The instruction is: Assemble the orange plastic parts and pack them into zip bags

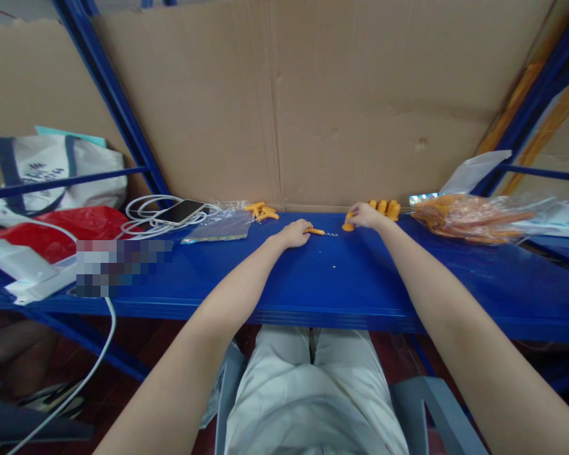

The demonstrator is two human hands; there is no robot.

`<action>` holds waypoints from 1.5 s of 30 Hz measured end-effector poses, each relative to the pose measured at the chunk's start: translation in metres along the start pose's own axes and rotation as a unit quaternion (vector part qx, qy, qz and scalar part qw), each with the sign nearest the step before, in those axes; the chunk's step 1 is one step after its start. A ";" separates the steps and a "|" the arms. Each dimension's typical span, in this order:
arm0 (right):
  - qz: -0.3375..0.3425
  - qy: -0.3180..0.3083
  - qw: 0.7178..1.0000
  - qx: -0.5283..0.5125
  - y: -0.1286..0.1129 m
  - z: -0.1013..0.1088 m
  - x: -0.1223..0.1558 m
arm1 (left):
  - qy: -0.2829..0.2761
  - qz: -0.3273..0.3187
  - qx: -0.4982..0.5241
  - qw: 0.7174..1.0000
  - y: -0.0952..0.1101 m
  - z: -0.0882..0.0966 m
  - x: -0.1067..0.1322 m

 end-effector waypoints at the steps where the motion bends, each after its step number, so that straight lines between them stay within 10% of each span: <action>1: 0.003 -0.020 1.000 -0.005 -0.004 -0.003 0.003 | 0.006 -0.002 -0.002 1.000 0.000 0.002 0.000; 10: 0.023 -0.090 0.995 0.032 -0.019 -0.016 0.015 | -0.012 0.102 -0.027 0.994 -0.002 0.020 0.012; 21: 0.117 -0.003 0.966 0.231 -0.021 0.000 0.020 | -0.010 0.150 -0.010 0.989 -0.006 0.025 0.015; 45: 0.170 -0.040 0.981 0.081 -0.039 -0.014 0.017 | -0.016 0.170 0.015 0.985 -0.002 0.030 0.018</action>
Point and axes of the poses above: each hand's wrist, its own x-axis away from the middle knuckle, its own z-axis out of the back of the hand, y = z × x, the point moved 6 cm from there along -x, towards the middle knuckle, and after that the axes turned 10 degrees about y, right-handed, at the moved point
